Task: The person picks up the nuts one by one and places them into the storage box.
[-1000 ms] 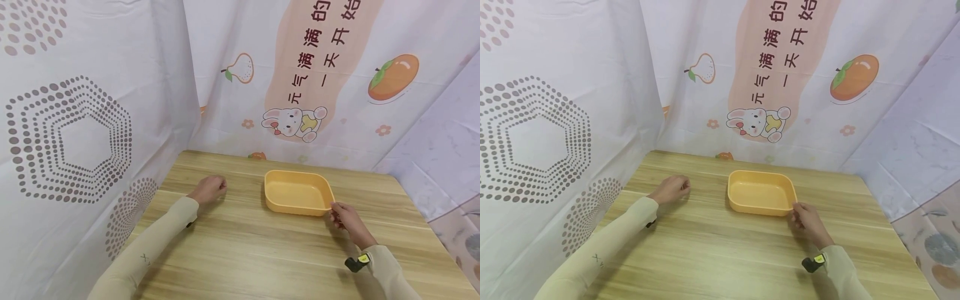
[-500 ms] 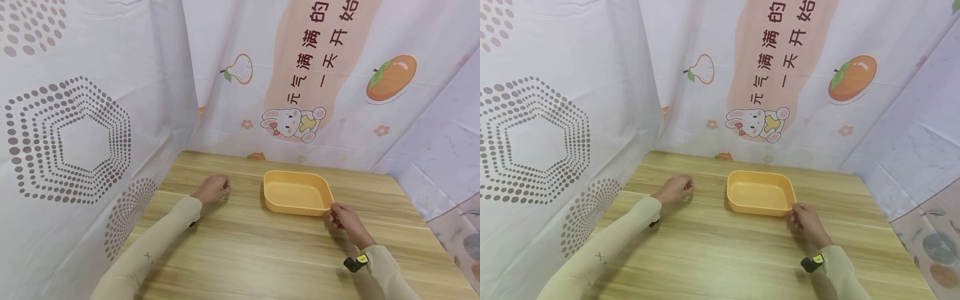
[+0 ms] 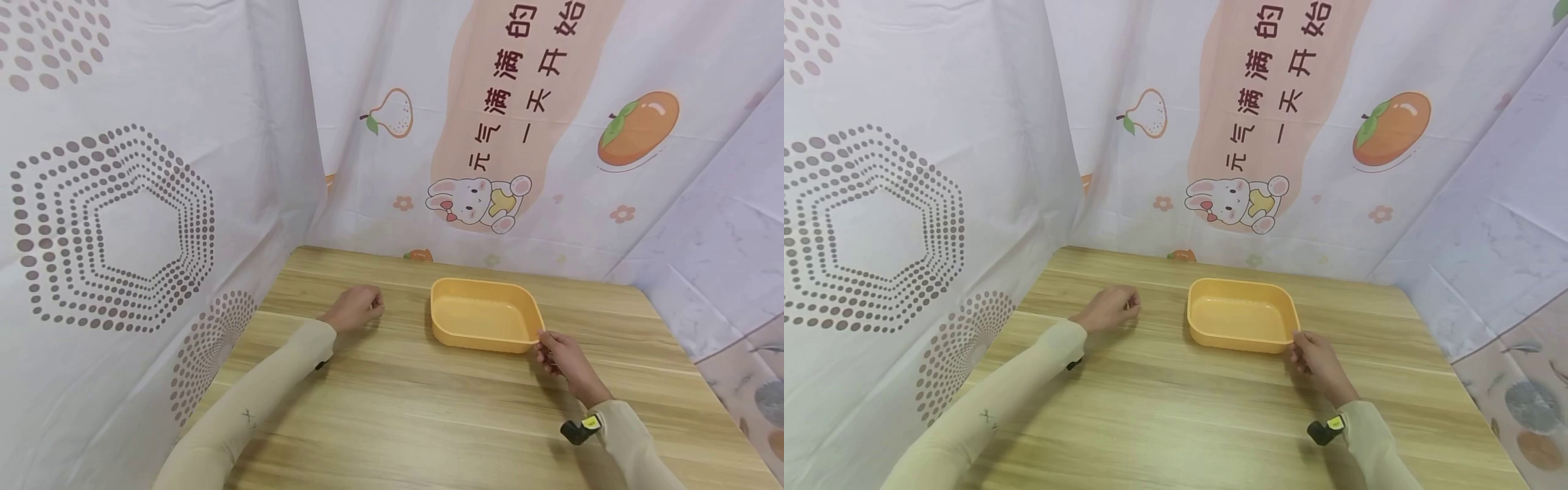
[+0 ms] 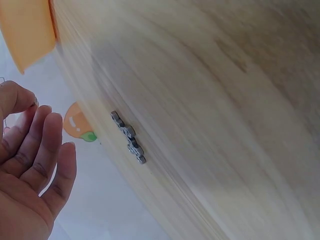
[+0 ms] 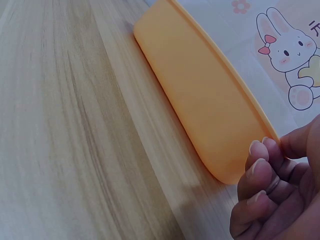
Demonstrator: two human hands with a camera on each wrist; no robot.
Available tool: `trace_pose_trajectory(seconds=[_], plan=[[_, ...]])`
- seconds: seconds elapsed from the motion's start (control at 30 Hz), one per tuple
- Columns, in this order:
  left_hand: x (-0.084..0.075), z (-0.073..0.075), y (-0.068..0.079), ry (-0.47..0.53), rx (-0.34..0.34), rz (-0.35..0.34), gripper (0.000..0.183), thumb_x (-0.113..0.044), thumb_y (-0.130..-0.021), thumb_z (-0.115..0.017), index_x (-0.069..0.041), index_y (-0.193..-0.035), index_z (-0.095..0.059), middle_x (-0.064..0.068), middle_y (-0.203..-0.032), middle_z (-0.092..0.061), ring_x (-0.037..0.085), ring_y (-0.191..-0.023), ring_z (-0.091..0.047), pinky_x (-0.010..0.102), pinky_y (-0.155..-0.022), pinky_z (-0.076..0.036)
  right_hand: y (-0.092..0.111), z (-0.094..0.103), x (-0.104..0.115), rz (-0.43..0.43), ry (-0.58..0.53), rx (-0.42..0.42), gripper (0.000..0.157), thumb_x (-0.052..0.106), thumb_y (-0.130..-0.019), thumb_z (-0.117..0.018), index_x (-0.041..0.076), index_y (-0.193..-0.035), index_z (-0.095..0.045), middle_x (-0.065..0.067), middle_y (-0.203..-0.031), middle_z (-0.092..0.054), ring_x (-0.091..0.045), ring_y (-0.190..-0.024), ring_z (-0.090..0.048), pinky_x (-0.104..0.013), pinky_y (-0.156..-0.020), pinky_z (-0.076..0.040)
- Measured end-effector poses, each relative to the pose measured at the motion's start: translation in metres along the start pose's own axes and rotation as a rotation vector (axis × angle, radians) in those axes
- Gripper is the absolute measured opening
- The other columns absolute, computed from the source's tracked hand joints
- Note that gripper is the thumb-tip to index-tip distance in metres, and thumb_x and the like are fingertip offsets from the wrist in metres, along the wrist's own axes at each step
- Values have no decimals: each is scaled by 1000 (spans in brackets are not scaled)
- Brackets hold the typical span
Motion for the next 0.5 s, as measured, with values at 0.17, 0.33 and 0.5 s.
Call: trace_pose_trajectory(seconds=[0.17, 0.33, 0.5], plan=[[-4, -2, -2, 1, 6, -4, 9, -19, -90, -61, -20, -81, -61, -13, -77, -59, 4, -65, -53, 21, -59, -47, 1, -1, -1, -2, -1, 0, 55, 47, -100, -38, -7, -100, -50, -4, -72, -55, -14, -56, -48, -30, -49, -41], [-9, -4, -4, 7, 25, -3, 8, -20, -91, -61, -20, -83, -61, -13, -78, -60, 3, -65, -54, 21, -60, -47, 2, -1, 1, 1, 1, -3, 55, 46, -101, -37, -7, -101, -50, -4, -72, -55, -14, -55, -47, -30, -49, -41], [-13, -5, -6, -5, 28, -14, 7, -21, -91, -61, -20, -84, -61, -13, -78, -59, 3, -65, -54, 21, -60, -46, 2, -1, 3, 4, 1, -6, 54, 45, -101, -36, -8, -102, -49, -3, -72, -54, -13, -55, -47, -30, -49, -40]])
Point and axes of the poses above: each hand's wrist, its own y-axis away from the middle knuckle, its own z-axis out of the back of the hand, x = y × z, the point moved 6 cm from there along -y, towards the middle knuckle
